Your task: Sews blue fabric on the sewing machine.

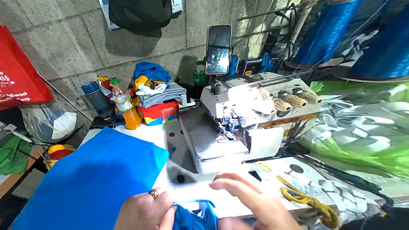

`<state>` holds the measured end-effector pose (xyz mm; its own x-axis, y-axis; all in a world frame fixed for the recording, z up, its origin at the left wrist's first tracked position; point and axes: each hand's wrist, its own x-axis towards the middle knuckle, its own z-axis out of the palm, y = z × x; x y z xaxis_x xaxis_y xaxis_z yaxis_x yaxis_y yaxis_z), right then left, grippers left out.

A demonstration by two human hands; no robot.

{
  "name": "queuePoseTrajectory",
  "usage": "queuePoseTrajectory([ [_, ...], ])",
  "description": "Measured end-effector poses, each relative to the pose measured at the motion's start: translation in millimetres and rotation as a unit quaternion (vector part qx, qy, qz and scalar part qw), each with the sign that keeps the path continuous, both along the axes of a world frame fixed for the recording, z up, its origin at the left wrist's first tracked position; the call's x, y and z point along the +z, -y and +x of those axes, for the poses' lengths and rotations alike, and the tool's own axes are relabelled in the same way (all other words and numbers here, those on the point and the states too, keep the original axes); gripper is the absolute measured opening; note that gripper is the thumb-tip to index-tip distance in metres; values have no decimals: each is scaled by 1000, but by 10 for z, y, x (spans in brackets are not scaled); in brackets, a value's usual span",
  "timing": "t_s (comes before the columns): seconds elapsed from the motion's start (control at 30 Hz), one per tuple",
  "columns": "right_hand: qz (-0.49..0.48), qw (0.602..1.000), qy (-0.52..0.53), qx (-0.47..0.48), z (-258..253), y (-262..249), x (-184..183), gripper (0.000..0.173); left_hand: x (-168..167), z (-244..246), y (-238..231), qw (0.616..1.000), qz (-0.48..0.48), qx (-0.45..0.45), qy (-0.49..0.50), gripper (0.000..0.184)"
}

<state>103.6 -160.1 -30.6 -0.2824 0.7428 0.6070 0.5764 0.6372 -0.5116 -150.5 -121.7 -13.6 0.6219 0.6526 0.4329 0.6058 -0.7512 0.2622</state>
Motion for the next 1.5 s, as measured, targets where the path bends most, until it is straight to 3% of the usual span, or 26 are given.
queuePoseTrajectory([
  [0.07,-21,999,24,9,-167,53,17,44,29,59,41,1000,0,15,-11,16],
  [0.17,-8,999,28,-18,-344,75,-116,29,83,136,116,999,-24,38,-12,15],
  [0.3,-5,999,28,-27,-417,95,-187,20,63,196,194,996,-63,56,-1,16],
  [0.4,-24,1000,1,-11,-388,68,-198,15,96,209,254,988,-146,2,48,16],
  [0.5,-73,994,-47,64,-276,61,-163,12,144,122,239,924,-319,-167,128,28],
  [0.57,-91,983,-80,138,-200,64,-150,14,44,66,183,875,-402,-181,201,34],
  [0.6,-89,980,-83,159,-180,72,-140,16,-28,63,150,867,-412,-157,234,25],
  [0.63,-84,979,-81,166,-170,85,-132,18,-92,71,119,876,-393,-143,240,15],
  [0.7,-75,981,-79,159,-161,111,-124,21,-176,117,101,903,-334,-161,217,30],
  [0.77,-68,985,-79,141,-155,138,-125,21,-213,186,152,902,-327,-189,210,34],
  [0.87,-59,985,-91,136,-134,155,-114,21,-259,283,247,898,-318,-187,238,24],
  [1.0,-98,966,-113,209,-16,161,-101,24,-307,294,289,920,-233,-195,247,7],
  [1.1,-136,957,-72,248,84,151,-78,26,-206,240,272,934,-200,-210,209,11],
  [1.2,-141,967,-43,208,14,202,-66,20,-153,233,264,945,-186,-192,189,7],
  [1.33,-79,988,14,134,-97,274,-91,18,-107,250,294,959,-189,-162,137,5],
  [1.5,-124,962,-11,242,9,216,-47,24,-73,200,328,962,-184,-181,90,13],
])
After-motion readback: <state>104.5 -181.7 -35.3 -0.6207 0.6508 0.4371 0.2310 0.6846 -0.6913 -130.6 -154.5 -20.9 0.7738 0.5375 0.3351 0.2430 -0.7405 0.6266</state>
